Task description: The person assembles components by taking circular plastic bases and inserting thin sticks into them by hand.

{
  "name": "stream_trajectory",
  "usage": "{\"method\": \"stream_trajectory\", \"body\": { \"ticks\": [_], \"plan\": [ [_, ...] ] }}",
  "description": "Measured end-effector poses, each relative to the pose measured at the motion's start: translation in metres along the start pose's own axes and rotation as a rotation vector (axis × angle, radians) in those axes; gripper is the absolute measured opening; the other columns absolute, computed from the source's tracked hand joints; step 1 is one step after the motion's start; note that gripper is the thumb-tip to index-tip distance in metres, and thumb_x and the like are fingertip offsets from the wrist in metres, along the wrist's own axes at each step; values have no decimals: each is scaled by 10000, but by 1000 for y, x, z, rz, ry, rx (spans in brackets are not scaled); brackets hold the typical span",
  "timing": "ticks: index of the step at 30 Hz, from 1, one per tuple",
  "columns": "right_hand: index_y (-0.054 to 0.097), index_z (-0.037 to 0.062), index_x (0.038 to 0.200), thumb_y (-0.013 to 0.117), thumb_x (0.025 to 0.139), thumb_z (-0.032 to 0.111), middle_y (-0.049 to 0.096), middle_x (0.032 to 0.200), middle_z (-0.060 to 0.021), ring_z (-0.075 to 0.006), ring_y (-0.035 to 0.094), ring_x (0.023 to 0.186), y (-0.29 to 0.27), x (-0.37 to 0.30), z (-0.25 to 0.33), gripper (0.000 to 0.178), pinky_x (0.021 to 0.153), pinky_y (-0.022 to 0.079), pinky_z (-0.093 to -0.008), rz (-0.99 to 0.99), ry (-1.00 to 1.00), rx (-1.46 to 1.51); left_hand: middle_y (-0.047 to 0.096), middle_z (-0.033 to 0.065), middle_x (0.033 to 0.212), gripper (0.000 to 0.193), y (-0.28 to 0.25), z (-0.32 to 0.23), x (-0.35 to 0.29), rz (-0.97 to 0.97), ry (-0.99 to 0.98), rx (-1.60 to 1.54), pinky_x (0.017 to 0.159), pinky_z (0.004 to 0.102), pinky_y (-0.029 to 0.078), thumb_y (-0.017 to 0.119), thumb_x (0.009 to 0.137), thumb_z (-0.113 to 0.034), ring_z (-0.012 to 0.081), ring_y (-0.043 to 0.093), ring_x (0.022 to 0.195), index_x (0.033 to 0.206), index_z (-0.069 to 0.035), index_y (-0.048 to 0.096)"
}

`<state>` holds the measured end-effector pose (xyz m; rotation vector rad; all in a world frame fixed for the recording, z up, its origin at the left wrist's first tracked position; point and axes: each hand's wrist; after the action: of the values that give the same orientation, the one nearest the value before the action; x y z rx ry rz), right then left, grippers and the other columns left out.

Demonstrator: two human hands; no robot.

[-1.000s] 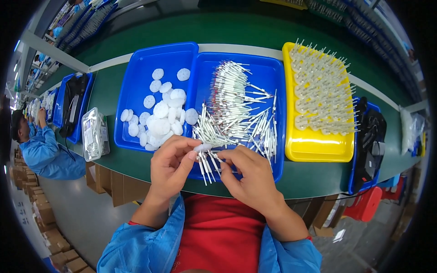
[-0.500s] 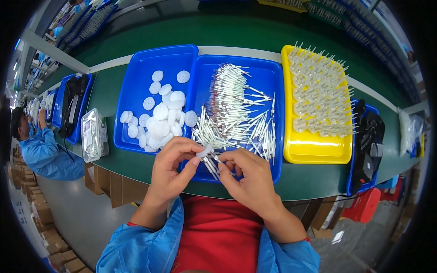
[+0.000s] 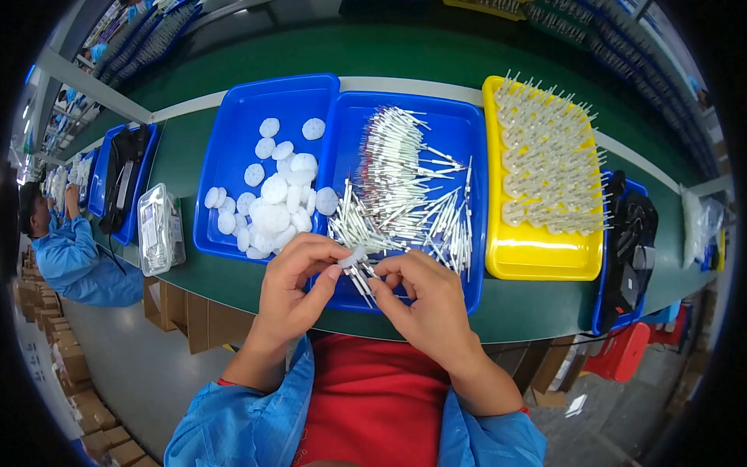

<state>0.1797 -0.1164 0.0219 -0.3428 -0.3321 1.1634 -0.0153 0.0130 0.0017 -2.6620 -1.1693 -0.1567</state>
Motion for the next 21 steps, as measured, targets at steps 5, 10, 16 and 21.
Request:
{"method": "stream_trajectory", "body": {
  "ticks": [5, 10, 16, 21],
  "plan": [
    [807, 22, 1100, 892, 931, 19, 683, 849, -59, -146, 567, 663, 0, 1, -2, 189, 596, 450, -310, 11, -63, 2, 734, 154, 1229, 259, -3, -1, 0, 17, 11, 39, 892, 312, 647, 711, 1049, 73, 215, 771, 1056, 1294, 33, 784],
    [804, 20, 1114, 893, 928, 12, 689, 871, -66, -150, 569, 663, -1, 0, -4, 206, 598, 454, -310, 30, -112, 11, 739, 157, 1230, 254, -3, -1, 0, 14, -10, 19, 892, 316, 643, 698, 1049, 76, 223, 772, 1051, 1284, 32, 784],
    [806, 23, 1105, 894, 929, 1, 682, 859, -63, -138, 557, 641, 4, -1, -4, 198, 581, 442, -300, -34, -55, 7, 732, 158, 1235, 220, -4, -6, 1, 74, -10, 69, 937, 317, 646, 689, 1042, 94, 207, 771, 1082, 1242, 59, 773],
    [801, 18, 1074, 899, 939, 3, 679, 864, -54, -121, 534, 609, 5, -2, -2, 168, 558, 423, -295, -8, -42, 35, 742, 158, 1214, 210, 2, -9, 1, 55, 15, 50, 894, 307, 656, 798, 991, 62, 208, 778, 1055, 1200, 51, 777]
  ]
}}
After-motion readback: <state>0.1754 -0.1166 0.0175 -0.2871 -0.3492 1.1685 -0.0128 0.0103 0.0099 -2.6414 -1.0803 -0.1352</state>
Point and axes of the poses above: each hand's wrist, its own x-axis towards the middle knuckle, its own y-axis out of the palm, z = x × y
